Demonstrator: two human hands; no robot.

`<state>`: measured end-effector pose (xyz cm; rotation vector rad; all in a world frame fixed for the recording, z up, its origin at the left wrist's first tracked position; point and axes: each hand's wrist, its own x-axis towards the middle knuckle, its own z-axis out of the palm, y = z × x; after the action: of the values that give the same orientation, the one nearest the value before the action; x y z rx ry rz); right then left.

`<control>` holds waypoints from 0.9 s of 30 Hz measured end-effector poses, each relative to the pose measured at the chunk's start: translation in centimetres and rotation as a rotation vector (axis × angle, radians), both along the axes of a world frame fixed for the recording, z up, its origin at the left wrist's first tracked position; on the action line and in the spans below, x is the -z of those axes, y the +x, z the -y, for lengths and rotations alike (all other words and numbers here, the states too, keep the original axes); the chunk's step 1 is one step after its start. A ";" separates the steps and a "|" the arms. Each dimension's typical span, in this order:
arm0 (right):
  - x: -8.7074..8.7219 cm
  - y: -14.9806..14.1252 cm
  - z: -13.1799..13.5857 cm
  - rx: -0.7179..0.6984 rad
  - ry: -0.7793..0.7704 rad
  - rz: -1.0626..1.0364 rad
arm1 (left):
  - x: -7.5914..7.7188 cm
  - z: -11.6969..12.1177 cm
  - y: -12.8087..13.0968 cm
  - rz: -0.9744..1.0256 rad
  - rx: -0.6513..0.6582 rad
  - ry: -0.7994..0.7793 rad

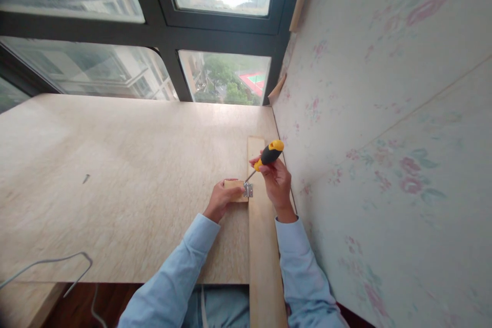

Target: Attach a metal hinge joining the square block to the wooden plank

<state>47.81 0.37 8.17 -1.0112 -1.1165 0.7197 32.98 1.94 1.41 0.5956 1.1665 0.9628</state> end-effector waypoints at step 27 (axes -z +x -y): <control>0.1 -0.1 -0.6 -0.025 -0.058 0.019 | -0.1 0.0 0.3 0.009 -0.036 -0.015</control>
<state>47.75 0.93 8.12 -1.0566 -1.1318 0.7679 33.25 1.91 1.52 0.5594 1.1784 0.9861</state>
